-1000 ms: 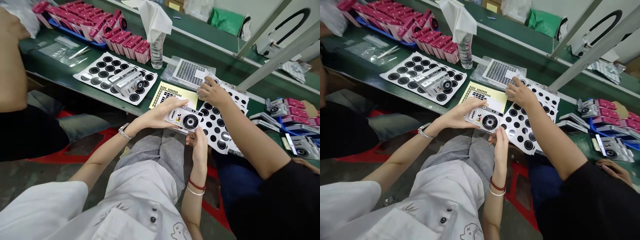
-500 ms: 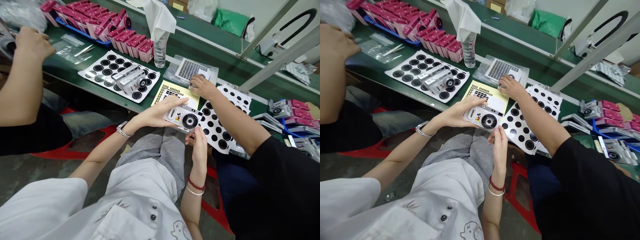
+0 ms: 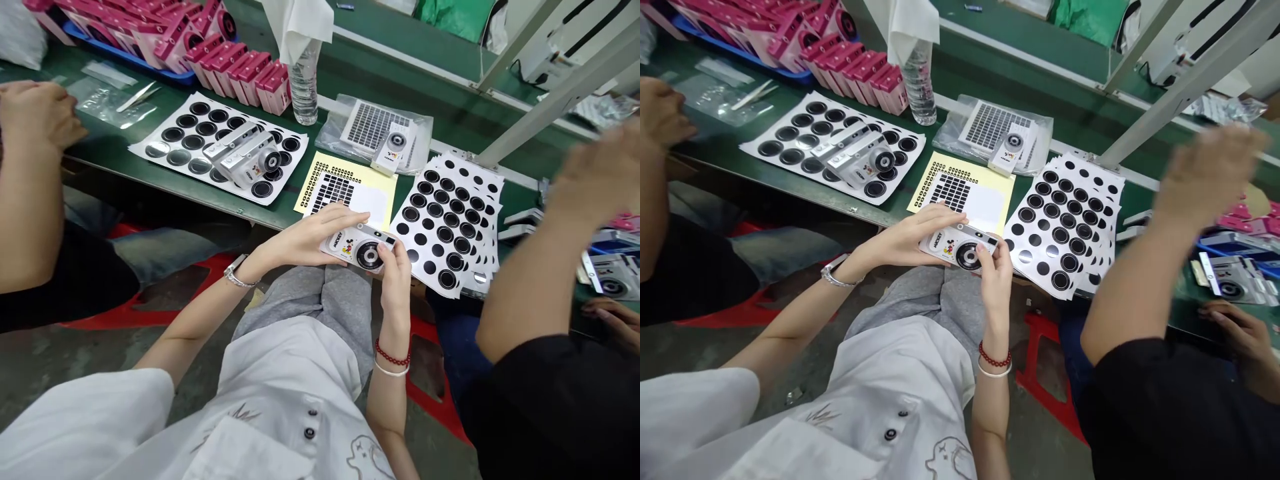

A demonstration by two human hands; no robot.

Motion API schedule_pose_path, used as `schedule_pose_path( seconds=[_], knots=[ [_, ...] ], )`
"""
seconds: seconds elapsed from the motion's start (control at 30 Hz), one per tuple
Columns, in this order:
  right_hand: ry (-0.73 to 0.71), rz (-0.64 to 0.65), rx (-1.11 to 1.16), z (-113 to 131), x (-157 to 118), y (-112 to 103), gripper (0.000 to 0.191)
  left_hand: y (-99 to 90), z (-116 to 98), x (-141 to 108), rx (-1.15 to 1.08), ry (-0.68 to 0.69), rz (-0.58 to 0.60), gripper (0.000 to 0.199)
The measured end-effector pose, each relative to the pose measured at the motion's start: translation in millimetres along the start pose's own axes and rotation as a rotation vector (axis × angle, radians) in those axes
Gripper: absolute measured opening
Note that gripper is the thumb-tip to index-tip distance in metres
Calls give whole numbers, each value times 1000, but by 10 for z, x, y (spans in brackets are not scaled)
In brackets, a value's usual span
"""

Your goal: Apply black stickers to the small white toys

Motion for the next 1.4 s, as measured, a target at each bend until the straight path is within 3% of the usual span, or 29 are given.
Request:
schedule_pose_path(
  seconds=[0.07,0.13,0.23,0.3,0.37,0.47,0.53,0.63,0.73,0.83,0.97,1.07,1.2,1.3,1.4],
  knots=[
    [58,-22,100,-63,-477,315,37,-19,37,-28,-15,0,-16,90],
    [149,-58,279,-176,-756,533,54,-29,94,-48,-26,-31,-11,95],
    [319,-47,635,-302,-862,738,86,-32,163,-64,-21,-96,-5,101],
    [352,-71,673,-262,-815,750,98,-27,157,-65,6,-114,-21,101],
    [372,-171,595,-208,-769,695,90,-21,110,-65,49,-112,-48,96],
    [392,-337,450,-129,-738,626,61,-51,2,-92,111,-104,-82,89],
    [375,-333,432,-93,-651,639,44,-138,-61,-151,146,-111,-87,84],
    [371,-115,475,-137,-370,698,55,-457,-95,-332,242,-157,-124,82],
    [351,33,264,-271,20,528,55,-1001,-115,-630,432,-207,-279,91],
    [339,9,-91,-439,490,287,61,-1550,-149,-1005,670,-271,-477,97],
    [467,-129,-433,-629,1017,190,93,-2105,-128,-1518,882,-362,-725,94],
    [538,-170,-494,-720,1258,309,111,-2391,61,-1845,955,-428,-845,77],
    [548,-226,-505,-781,1393,421,112,-2645,631,-2191,950,-595,-935,64],
    [533,-258,-502,-767,1435,452,109,-2676,1168,-2331,878,-779,-916,66],
    [512,-280,-461,-720,1478,441,106,-2573,1558,-2348,807,-880,-841,60]
  ],
)
Point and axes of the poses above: each hand's wrist, its own x-axis towards the middle knuckle, its own y-axis out of the palm, z = x × y, the point moved 10 cm from there along x, towards the middle knuckle, and after that the axes turned 1 degree about y, right-handed, at the moved point
